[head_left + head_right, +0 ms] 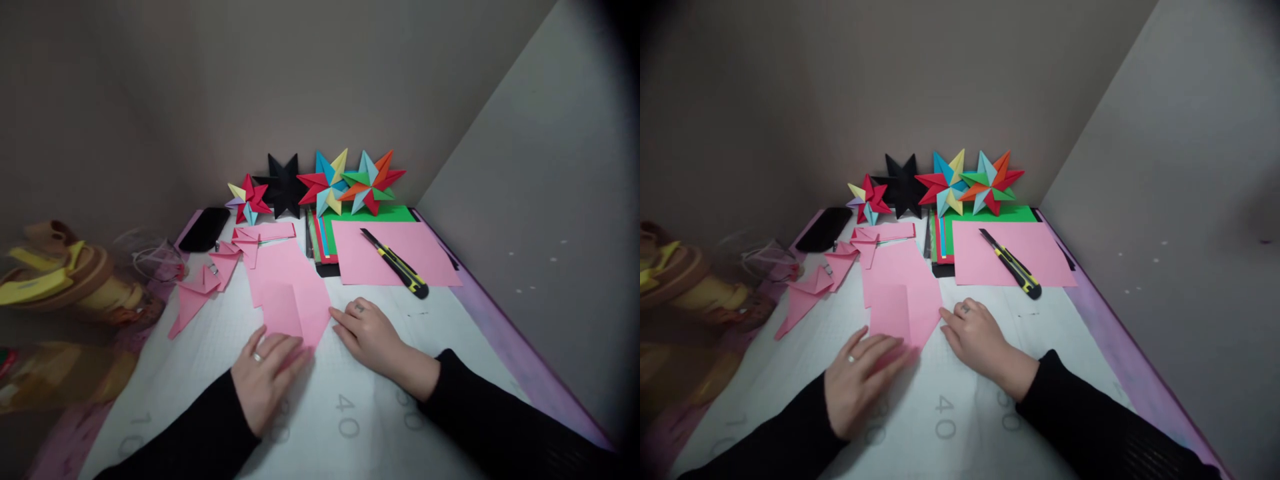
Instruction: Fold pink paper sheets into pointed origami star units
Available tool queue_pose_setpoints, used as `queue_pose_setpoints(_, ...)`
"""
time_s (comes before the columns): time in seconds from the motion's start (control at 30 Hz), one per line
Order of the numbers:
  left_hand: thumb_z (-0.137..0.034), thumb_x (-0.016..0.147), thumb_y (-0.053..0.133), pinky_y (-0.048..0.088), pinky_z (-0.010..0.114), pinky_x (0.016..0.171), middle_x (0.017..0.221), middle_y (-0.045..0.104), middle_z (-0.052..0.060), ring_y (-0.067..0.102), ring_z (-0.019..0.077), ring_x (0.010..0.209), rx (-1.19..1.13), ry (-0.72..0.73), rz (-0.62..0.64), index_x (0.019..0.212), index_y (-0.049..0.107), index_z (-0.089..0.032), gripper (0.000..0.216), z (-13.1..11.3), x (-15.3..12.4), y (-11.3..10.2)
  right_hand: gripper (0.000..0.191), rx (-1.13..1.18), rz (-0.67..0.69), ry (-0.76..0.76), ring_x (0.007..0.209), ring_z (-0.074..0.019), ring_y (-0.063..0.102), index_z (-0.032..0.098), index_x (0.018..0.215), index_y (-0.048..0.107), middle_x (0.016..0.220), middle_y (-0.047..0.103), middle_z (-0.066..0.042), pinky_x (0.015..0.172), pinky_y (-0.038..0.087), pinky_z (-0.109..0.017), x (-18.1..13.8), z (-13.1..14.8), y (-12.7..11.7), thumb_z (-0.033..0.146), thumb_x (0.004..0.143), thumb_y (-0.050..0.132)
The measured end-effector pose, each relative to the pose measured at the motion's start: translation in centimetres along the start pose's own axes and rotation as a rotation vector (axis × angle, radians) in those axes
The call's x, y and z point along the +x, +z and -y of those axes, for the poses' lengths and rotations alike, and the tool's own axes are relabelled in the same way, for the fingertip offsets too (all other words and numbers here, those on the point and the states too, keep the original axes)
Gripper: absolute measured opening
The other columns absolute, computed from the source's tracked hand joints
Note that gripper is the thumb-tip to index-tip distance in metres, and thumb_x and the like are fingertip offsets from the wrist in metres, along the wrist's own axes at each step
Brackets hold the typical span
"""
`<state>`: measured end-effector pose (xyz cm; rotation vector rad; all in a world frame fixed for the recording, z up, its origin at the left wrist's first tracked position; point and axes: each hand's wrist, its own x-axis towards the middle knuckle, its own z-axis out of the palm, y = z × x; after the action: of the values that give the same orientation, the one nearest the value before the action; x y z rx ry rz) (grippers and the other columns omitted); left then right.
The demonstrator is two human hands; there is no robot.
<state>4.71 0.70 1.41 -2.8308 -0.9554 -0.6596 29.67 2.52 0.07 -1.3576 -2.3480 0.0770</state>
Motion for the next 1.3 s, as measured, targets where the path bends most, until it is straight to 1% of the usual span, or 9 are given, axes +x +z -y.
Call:
queue_pose_setpoints(0.07, -0.009, 0.088, 0.038, 0.031, 0.044, 0.100, 0.106, 0.063, 0.005, 0.051, 0.0183, 0.103, 0.001, -0.004, -0.171, 0.099, 0.063, -0.024, 0.031, 1.9, -0.1, -0.1, 0.034, 0.094, -0.026, -0.089, 0.089, -0.0220, 0.051, 0.014, 0.118, 0.055, 0.090, 0.060, -0.010, 0.080, 0.043, -0.040, -0.1, 0.4, -0.1, 0.021, 0.086, 0.048)
queue_pose_setpoints(0.2, -0.009, 0.088, 0.039, 0.032, 0.045, 0.097, 0.100, 0.066, 0.005, 0.053, 0.0201, 0.099, 0.043, 0.072, -0.204, 0.092, 0.066, -0.023, 0.030, 4.4, -0.1, 0.7, 0.045, 0.184, 0.147, -0.270, 0.118, -0.0253, 0.040, 0.013, 0.125, 0.049, 0.120, 0.055, -0.013, 0.098, 0.036, -0.044, 0.0, 1.8, -0.3, 0.030, 0.084, 0.054)
queue_pose_setpoints(0.47, -0.011, 0.088, 0.044, 0.035, 0.041, 0.095, 0.089, 0.068, 0.000, 0.055, 0.0174, 0.094, -0.112, 0.161, -0.188, 0.086, 0.063, -0.021, 0.021, 4.1, 0.1, 0.5, 0.064, 0.164, 0.385, -0.186, 0.125, -0.0277, 0.031, 0.015, 0.135, 0.038, 0.134, 0.043, -0.014, 0.104, 0.027, -0.044, 0.3, 2.2, 0.5, 0.044, 0.081, 0.056)
queue_pose_setpoints(0.57, -0.010, 0.086, 0.046, 0.037, 0.043, 0.094, 0.104, 0.063, 0.004, 0.053, 0.0196, 0.101, -0.082, 0.108, -0.216, 0.099, 0.060, -0.023, 0.023, 3.6, 0.2, 0.0, 0.065, 0.166, 0.396, -0.179, 0.124, -0.0275, 0.031, 0.015, 0.135, 0.037, 0.133, 0.042, -0.014, 0.105, 0.025, -0.044, 0.5, 2.3, 0.3, 0.046, 0.081, 0.056)
queue_pose_setpoints(0.63, -0.016, 0.082, 0.053, 0.041, 0.045, 0.088, 0.114, 0.056, 0.010, 0.051, 0.0245, 0.104, -0.003, -0.117, -0.290, 0.109, 0.054, -0.021, 0.028, 3.4, 0.2, 0.3, 0.064, 0.172, 0.397, -0.180, 0.124, -0.0272, 0.031, 0.015, 0.135, 0.037, 0.133, 0.042, -0.014, 0.104, 0.025, -0.044, 0.6, 2.4, 0.1, 0.045, 0.082, 0.055)
queue_pose_setpoints(0.73, -0.027, 0.075, 0.060, 0.047, 0.042, 0.074, 0.100, 0.055, 0.013, 0.053, 0.0263, 0.091, -0.027, -0.424, -0.276, 0.106, 0.050, -0.014, 0.035, 3.2, 0.3, 1.0, 0.063, 0.171, 0.407, -0.175, 0.125, -0.0276, 0.030, 0.015, 0.134, 0.037, 0.134, 0.041, -0.014, 0.105, 0.023, -0.044, 0.7, 2.4, 0.0, 0.046, 0.082, 0.054)
queue_pose_setpoints(0.87, -0.021, 0.080, 0.053, 0.046, 0.040, 0.076, 0.095, 0.058, 0.009, 0.054, 0.0236, 0.089, -0.172, -0.290, -0.098, 0.095, 0.055, -0.017, 0.016, 2.6, 0.5, 1.7, 0.063, 0.168, 0.423, -0.156, 0.130, -0.0284, 0.024, 0.015, 0.135, 0.037, 0.139, 0.036, -0.015, 0.106, 0.020, -0.044, 0.6, 2.5, -0.1, 0.045, 0.082, 0.054)
queue_pose_setpoints(1.1, -0.013, 0.081, 0.051, 0.045, 0.039, 0.083, 0.100, 0.062, 0.008, 0.054, 0.0232, 0.096, -0.191, -0.155, -0.099, 0.104, 0.056, -0.018, 0.024, 2.4, 0.6, 2.1, 0.053, 0.220, 0.389, -0.137, 0.129, -0.0274, 0.027, 0.022, 0.129, 0.045, 0.137, 0.039, -0.013, 0.104, 0.025, -0.042, 0.6, 2.3, -0.7, 0.042, 0.081, 0.057)
queue_pose_setpoints(1.3, -0.004, 0.073, 0.051, 0.045, 0.042, 0.084, 0.116, 0.052, 0.013, 0.051, 0.0265, 0.107, -0.047, -0.260, -0.295, 0.112, 0.053, -0.019, 0.042, 3.1, 0.7, 1.6, 0.037, 0.264, 0.258, 0.007, 0.111, -0.0237, 0.043, 0.018, 0.119, 0.051, 0.118, 0.053, -0.011, 0.094, 0.033, -0.039, 2.4, 2.2, 0.2, 0.030, 0.084, 0.053)
